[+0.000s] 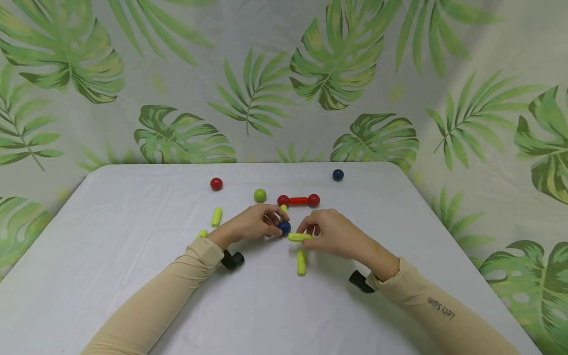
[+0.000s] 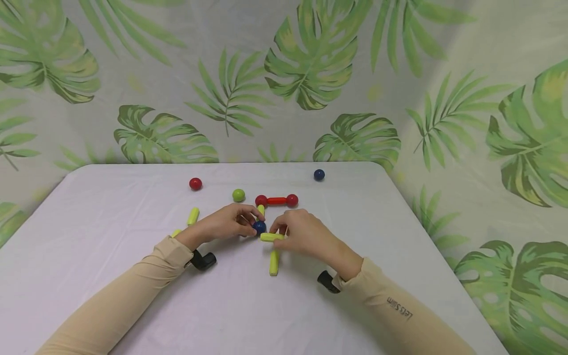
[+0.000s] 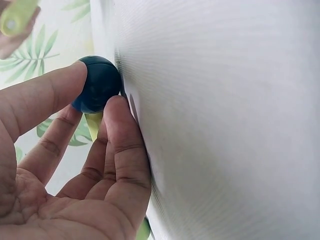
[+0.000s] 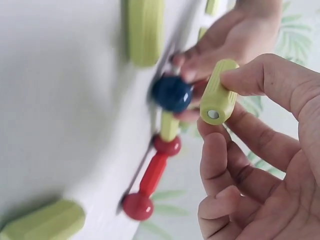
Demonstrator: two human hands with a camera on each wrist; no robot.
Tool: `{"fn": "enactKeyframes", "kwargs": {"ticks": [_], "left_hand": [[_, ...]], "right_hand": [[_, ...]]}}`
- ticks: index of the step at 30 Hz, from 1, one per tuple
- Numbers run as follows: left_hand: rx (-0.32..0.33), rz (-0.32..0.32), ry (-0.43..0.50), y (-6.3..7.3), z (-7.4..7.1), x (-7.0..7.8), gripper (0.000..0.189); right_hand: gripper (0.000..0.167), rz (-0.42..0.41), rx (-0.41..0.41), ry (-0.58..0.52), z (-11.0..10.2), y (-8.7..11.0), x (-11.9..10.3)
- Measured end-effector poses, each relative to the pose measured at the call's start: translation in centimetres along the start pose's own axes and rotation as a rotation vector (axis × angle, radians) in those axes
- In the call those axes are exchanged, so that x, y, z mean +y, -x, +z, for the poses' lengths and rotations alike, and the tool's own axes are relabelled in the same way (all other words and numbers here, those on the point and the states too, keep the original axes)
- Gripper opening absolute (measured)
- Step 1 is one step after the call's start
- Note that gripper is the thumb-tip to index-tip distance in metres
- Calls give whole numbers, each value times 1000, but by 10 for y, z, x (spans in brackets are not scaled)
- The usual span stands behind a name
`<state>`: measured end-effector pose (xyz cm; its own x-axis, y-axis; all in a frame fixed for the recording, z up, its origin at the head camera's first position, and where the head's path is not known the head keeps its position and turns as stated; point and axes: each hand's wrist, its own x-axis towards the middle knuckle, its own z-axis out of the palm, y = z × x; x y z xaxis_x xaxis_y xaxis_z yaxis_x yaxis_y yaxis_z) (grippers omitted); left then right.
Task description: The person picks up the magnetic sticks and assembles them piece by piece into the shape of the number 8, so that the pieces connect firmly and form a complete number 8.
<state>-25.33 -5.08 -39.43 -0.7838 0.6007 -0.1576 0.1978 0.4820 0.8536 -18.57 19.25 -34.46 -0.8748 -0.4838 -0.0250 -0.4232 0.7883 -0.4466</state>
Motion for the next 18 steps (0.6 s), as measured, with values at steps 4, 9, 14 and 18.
{"fn": "enactKeyframes", "kwargs": {"ticks": [4,9,14,18], "left_hand": [[1,-1,-1,1,0,1,31],[2,-5,-6,1,0,2,32],[2,-5,-1,1,0,1,32],[2,0,-2,1,0,0,32]], "right_hand": [[17,21,6,12,-3,-6,13],[17,47,-7,23,-4,-12,24],[15,66,-28,32,-3,-20,30],[14,78,-48,34,-1,-25,35]]}}
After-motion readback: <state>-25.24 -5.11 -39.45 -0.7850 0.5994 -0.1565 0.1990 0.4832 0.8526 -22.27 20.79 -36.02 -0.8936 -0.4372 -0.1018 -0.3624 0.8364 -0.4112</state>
